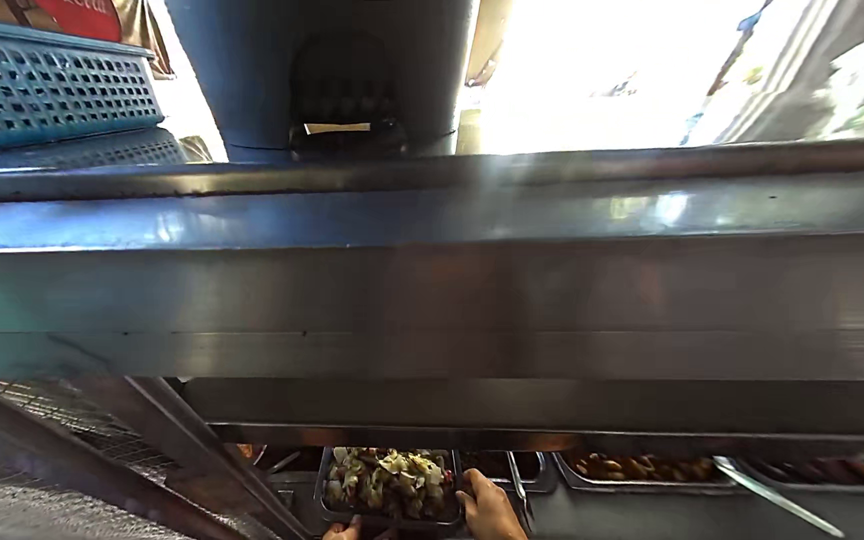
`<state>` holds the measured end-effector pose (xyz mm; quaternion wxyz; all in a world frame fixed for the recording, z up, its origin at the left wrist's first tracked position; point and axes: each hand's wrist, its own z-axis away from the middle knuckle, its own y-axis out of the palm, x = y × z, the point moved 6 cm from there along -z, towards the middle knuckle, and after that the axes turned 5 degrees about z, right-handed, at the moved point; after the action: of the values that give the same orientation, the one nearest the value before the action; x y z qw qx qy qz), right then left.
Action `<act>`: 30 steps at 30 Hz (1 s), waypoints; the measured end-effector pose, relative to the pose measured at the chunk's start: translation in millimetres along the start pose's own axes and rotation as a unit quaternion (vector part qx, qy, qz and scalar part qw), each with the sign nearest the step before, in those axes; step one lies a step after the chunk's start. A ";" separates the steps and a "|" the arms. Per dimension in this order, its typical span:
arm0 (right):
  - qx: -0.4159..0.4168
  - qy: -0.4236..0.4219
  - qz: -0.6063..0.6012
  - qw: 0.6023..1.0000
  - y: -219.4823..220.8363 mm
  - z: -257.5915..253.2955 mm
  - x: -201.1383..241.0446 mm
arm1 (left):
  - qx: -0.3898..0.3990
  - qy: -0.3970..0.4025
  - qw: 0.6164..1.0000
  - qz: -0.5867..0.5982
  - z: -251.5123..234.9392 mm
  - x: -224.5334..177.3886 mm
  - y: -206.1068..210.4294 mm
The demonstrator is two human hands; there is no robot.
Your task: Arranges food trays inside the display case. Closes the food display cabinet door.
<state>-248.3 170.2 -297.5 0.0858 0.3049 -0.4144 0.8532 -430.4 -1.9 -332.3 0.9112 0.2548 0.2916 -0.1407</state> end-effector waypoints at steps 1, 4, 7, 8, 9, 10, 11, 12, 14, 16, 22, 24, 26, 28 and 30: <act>0.001 0.000 -0.003 1.000 1.2 -2.4 -0.1 | -0.006 0.000 1.000 -0.002 0.2 -2.3 0.0; 0.007 0.014 -0.015 1.000 3.8 -6.8 3.9 | -0.021 0.002 1.000 -0.006 -4.3 -7.0 -2.1; 0.001 0.011 -0.013 1.000 3.8 -13.4 9.0 | -0.028 0.007 1.000 0.004 -2.6 -13.6 2.8; 0.004 0.012 -0.010 1.000 3.5 -15.7 10.8 | -0.030 0.007 0.999 0.008 -2.5 -14.9 3.7; 0.007 0.013 -0.008 1.000 3.3 -17.4 12.6 | -0.031 0.008 0.999 0.012 -3.0 -15.8 3.7; 0.008 0.013 -0.007 1.000 3.1 -18.4 14.3 | -0.029 0.009 0.999 0.016 -4.3 -16.4 3.2; 0.009 0.011 -0.006 1.000 2.9 -18.8 15.6 | -0.028 0.009 0.999 0.021 -5.4 -16.7 2.5; 0.010 0.010 -0.005 1.000 2.9 -18.8 16.2 | -0.026 0.009 0.999 0.021 -5.8 -16.9 2.1; 0.010 0.008 -0.005 1.000 2.7 -17.6 16.2 | -0.024 0.010 1.000 0.018 -4.6 -17.5 1.4; 0.003 0.004 -0.005 1.000 3.7 -17.4 15.4 | -0.020 0.012 1.000 0.009 -1.0 -19.9 -0.6; -0.008 -0.044 0.034 0.998 3.7 -21.5 12.6 | 0.063 -0.025 0.995 -0.066 12.1 -12.4 -17.7; -0.020 -0.068 0.049 0.996 3.2 -22.8 11.4 | 0.093 -0.037 0.992 -0.077 14.9 -9.8 -26.1; -0.034 -0.086 0.054 0.994 2.8 -22.7 11.5 | 0.104 -0.040 0.991 -0.076 16.4 -8.6 -32.7; -0.040 -0.091 0.053 0.994 3.1 -21.2 11.8 | 0.107 -0.043 0.991 -0.072 16.5 -6.7 -36.7; -0.047 -0.097 0.056 0.993 4.5 -19.6 11.6 | 0.109 -0.042 0.991 -0.066 16.6 -6.3 -37.3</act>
<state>-268.2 181.0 -302.8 0.0115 0.3578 -0.4771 0.8027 -442.8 -41.3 -331.1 0.8782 0.3265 0.2521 -0.2420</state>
